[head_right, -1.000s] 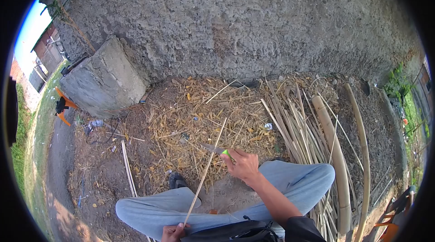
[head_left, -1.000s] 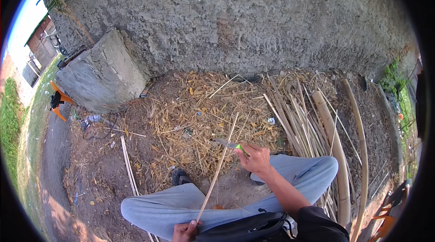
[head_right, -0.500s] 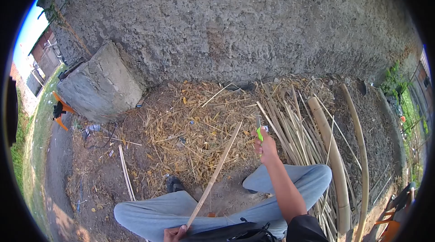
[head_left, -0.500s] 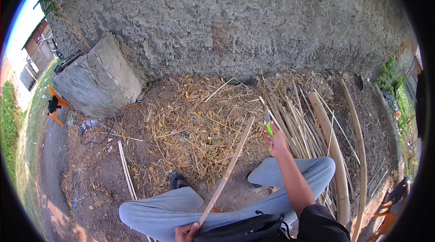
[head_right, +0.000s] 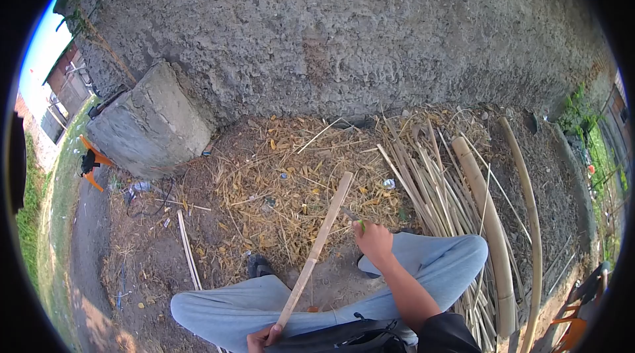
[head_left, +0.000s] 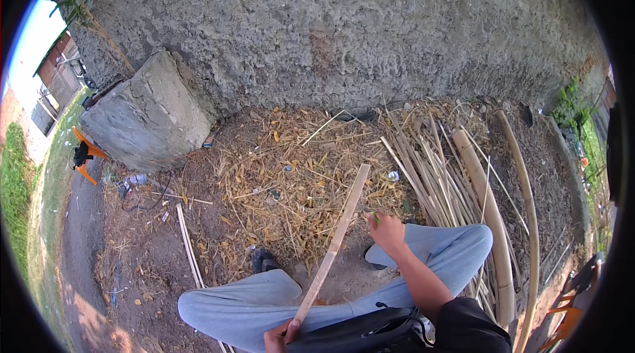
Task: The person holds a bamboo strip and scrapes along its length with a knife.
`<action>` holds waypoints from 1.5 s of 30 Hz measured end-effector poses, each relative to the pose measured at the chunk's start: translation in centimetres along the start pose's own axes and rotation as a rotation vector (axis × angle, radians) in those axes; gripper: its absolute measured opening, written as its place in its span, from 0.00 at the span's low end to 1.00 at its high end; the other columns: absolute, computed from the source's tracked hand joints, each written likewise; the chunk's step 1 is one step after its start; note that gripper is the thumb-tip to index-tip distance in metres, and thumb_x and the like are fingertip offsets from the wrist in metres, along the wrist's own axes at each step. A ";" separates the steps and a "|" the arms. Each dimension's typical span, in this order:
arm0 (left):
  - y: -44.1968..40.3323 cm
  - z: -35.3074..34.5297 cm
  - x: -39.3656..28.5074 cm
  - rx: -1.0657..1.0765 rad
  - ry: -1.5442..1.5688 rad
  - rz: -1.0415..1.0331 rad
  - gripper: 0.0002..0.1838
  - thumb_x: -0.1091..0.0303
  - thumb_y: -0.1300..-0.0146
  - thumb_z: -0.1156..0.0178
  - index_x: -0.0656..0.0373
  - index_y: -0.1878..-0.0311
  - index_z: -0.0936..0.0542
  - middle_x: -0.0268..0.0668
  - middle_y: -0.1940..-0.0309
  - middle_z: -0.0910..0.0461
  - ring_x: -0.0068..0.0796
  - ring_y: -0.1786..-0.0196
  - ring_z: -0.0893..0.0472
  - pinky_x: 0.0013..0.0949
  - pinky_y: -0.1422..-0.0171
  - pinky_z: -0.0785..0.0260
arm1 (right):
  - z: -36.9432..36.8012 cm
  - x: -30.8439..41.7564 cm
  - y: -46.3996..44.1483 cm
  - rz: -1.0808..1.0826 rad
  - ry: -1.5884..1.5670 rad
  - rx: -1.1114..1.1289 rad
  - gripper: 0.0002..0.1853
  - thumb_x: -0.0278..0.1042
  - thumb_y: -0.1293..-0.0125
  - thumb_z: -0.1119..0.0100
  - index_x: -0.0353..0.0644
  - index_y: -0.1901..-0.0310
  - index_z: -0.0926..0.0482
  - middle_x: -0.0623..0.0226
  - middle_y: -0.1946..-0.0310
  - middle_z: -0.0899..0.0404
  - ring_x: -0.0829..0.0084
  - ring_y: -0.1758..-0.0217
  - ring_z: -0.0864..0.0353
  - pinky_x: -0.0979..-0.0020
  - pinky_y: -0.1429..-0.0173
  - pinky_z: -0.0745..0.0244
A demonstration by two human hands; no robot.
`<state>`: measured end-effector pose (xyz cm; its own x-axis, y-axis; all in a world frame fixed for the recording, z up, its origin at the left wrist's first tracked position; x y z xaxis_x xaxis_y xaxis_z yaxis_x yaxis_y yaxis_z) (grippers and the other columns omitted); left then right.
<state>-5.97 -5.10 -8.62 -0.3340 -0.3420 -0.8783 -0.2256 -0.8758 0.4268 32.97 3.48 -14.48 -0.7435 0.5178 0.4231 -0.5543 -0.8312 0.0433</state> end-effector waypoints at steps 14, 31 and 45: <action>-0.4 0.0 1.9 -0.046 0.011 0.052 0.24 0.49 0.30 0.41 0.58 0.76 0.19 0.22 0.80 0.30 0.14 0.76 0.34 0.25 0.70 0.46 | 2.1 1.1 1.0 -0.010 -0.311 -0.021 0.22 0.51 0.32 0.40 0.35 0.67 0.17 0.51 0.82 0.24 0.53 0.79 0.22 0.56 0.70 0.29; -0.5 -0.3 0.1 -0.036 0.054 0.073 0.23 0.50 0.29 0.42 0.56 0.77 0.22 0.22 0.80 0.32 0.13 0.75 0.36 0.25 0.70 0.48 | 2.0 2.3 7.2 -0.101 -0.875 -0.090 0.20 0.44 0.27 0.45 0.33 0.66 0.16 0.75 0.83 0.30 0.86 0.77 0.36 0.74 0.75 0.41; 0.7 2.2 -4.3 -0.105 -0.450 -0.041 0.25 0.50 0.28 0.45 0.65 0.68 0.17 0.34 0.84 0.30 0.17 0.76 0.33 0.32 0.72 0.40 | 7.6 5.1 7.2 0.468 -0.542 -0.422 0.13 0.32 0.43 0.28 0.39 0.58 0.15 0.67 0.70 0.20 0.72 0.77 0.23 0.73 0.75 0.31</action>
<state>-6.69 -3.53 -4.05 -0.6958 -0.1453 -0.7034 -0.1607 -0.9230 0.3496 28.01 -1.42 -5.18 -0.7089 -0.1214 0.6948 -0.4063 -0.7349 -0.5430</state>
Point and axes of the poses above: each hand's wrist, its own y-axis away from the middle knuckle, its own z-axis out of the back of the hand, x = y × z, the point moved 2 cm from there along -y, towards the middle knuckle
